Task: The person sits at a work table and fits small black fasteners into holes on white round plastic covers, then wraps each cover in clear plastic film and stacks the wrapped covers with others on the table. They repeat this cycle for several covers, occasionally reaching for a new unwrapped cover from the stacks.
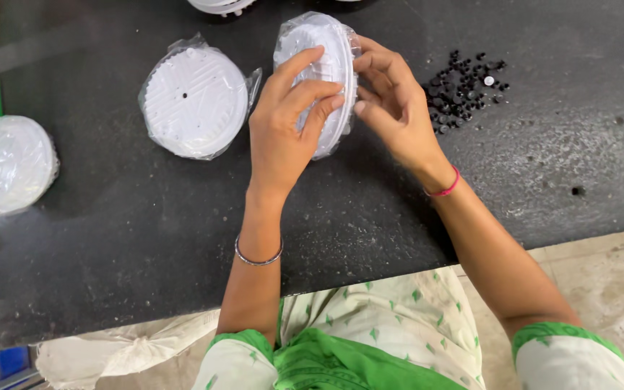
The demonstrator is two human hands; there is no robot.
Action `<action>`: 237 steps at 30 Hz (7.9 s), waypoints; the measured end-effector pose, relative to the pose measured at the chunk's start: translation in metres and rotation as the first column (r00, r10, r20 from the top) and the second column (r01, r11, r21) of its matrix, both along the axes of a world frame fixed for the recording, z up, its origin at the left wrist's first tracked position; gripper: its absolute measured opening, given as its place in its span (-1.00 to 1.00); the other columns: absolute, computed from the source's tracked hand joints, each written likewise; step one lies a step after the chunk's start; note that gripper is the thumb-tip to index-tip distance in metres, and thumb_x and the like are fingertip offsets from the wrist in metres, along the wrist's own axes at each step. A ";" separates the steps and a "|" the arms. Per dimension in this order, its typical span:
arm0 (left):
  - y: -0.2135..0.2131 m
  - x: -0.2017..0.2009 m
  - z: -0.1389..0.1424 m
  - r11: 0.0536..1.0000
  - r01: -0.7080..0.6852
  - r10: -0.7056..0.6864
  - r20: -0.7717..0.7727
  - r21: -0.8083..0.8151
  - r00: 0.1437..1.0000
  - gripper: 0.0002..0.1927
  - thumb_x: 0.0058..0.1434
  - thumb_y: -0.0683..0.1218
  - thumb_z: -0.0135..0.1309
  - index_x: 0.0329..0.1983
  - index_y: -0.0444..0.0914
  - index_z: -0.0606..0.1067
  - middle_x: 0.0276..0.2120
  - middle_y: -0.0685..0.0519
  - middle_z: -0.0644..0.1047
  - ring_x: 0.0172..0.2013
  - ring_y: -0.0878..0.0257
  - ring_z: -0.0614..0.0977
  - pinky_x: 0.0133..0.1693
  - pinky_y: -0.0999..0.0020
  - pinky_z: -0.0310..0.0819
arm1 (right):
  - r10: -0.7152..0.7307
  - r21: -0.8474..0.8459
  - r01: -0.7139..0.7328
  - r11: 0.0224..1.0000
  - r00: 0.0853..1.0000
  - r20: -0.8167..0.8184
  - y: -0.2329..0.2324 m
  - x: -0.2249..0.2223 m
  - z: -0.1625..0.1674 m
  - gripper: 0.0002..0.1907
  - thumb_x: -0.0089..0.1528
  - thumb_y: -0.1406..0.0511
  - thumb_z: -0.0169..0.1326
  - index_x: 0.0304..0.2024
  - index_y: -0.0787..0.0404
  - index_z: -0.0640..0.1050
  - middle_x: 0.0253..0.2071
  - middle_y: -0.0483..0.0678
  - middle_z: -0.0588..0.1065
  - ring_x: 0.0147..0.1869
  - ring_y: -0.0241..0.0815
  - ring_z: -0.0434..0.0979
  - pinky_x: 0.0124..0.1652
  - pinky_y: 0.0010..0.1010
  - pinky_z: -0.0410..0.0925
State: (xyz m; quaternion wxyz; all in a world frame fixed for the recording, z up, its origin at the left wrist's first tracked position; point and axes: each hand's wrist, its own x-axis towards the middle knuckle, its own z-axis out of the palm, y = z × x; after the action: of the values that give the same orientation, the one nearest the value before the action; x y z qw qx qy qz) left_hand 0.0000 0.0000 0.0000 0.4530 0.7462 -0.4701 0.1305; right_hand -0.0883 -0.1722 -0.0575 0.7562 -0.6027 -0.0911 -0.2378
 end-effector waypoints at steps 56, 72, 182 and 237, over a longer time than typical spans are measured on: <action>0.005 0.005 0.006 0.938 -0.114 0.048 -0.204 -0.327 0.978 -0.94 0.36 -0.20 0.26 -0.15 -0.25 0.60 -0.19 0.13 0.55 -0.43 0.41 0.47 -0.42 0.51 0.31 | -0.366 -0.727 0.419 0.545 0.898 0.243 0.057 -0.008 0.050 -0.90 0.34 0.53 0.10 -0.11 0.30 0.52 -0.24 0.03 0.53 -0.22 -0.09 0.61 -0.18 -0.38 0.43; 0.019 0.022 0.007 0.878 0.447 -0.477 -0.398 -0.173 0.783 -0.84 0.33 -0.19 0.23 -0.05 -0.26 0.60 -0.14 0.11 0.61 -0.26 0.38 0.58 -0.22 0.49 0.51 | -0.396 -0.883 0.310 0.352 0.904 0.159 0.026 -0.006 0.037 -0.29 0.13 0.21 0.38 0.23 0.40 0.41 0.26 0.24 0.37 0.29 0.31 0.35 0.25 0.01 0.25; 0.048 0.072 -0.124 0.943 -0.333 0.242 -0.673 -0.008 0.699 -0.62 0.39 0.07 0.10 -0.03 -0.34 0.60 -0.40 0.03 0.63 -0.37 0.30 0.61 -0.25 0.42 0.48 | -0.379 -0.513 0.245 0.823 0.909 -0.174 0.010 0.001 -0.013 -0.39 0.28 0.28 0.32 0.27 0.43 0.41 0.20 0.13 0.50 0.27 -0.07 0.50 0.26 -0.25 0.37; 0.146 0.111 -0.083 0.315 -0.581 -0.363 -0.661 -0.750 0.657 -0.74 0.51 0.02 -0.05 -0.11 -0.28 0.42 -0.12 -0.01 0.61 -0.64 0.48 0.23 -0.59 0.51 0.09 | -0.353 -0.591 0.251 0.766 0.934 -0.061 0.064 -0.012 0.015 -0.34 0.48 0.13 0.06 0.52 0.11 0.12 0.51 0.14 0.18 0.51 0.00 0.35 0.30 -0.17 0.44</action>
State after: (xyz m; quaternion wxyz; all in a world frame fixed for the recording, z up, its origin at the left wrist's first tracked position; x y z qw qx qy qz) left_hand 0.1108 0.1459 -0.0830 0.9316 0.3504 -0.0116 0.0957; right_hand -0.1002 -0.1084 -0.0427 0.4954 -0.8268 0.0041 -0.2664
